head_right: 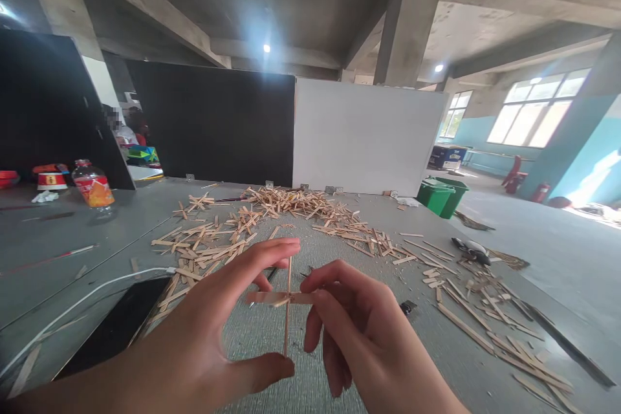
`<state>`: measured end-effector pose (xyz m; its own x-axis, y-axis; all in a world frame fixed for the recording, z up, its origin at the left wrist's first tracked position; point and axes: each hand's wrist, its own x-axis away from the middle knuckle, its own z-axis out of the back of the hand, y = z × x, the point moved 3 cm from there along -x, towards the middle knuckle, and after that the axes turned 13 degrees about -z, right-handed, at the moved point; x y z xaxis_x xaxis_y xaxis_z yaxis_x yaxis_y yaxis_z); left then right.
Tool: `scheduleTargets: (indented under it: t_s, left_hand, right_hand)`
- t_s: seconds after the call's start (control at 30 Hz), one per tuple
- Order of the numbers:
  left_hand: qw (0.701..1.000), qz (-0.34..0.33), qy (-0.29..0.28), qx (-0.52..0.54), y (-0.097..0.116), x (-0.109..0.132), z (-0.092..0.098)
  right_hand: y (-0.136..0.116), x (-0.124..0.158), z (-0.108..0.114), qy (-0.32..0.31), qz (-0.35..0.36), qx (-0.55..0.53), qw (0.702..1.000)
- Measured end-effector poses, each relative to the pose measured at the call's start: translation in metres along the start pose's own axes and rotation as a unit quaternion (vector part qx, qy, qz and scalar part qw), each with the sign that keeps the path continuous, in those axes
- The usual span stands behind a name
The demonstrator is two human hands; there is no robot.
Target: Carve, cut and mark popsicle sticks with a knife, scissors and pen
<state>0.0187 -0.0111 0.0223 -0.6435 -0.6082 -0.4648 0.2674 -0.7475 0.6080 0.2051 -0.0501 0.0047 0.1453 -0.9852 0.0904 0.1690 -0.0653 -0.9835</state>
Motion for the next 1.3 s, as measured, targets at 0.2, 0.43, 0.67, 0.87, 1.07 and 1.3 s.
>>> scheduleTargets:
  t_s: [0.2, 0.43, 0.67, 0.87, 1.07, 1.3]
  left_hand:
    - [1.0, -0.027, 0.005, -0.01, 0.002, 0.0, -0.002]
    - [0.997, -0.061, 0.021, -0.029, -0.002, 0.001, -0.001]
    - [0.998, -0.053, 0.031, -0.031, 0.001, 0.002, -0.001]
    - [0.99, -0.122, -0.039, -0.052, 0.002, 0.001, 0.004]
    - [0.982, -0.149, -0.108, -0.052, -0.001, 0.0, -0.004]
    - [0.98, -0.149, -0.119, -0.06, 0.004, -0.002, -0.001]
  right_hand:
    - [0.004, -0.002, 0.0, 0.002, -0.008, -0.008, 1.0]
    - [0.003, -0.001, -0.003, -0.012, -0.025, -0.01, 1.0]
    - [0.005, -0.002, 0.0, -0.017, -0.019, -0.014, 1.0]
    - [0.003, -0.001, 0.001, -0.004, 0.0, 0.02, 1.0]
    - [0.002, -0.007, 0.0, 0.045, 0.041, 0.097, 0.993]
    - [0.007, -0.01, 0.003, 0.032, 0.017, 0.104, 0.994]
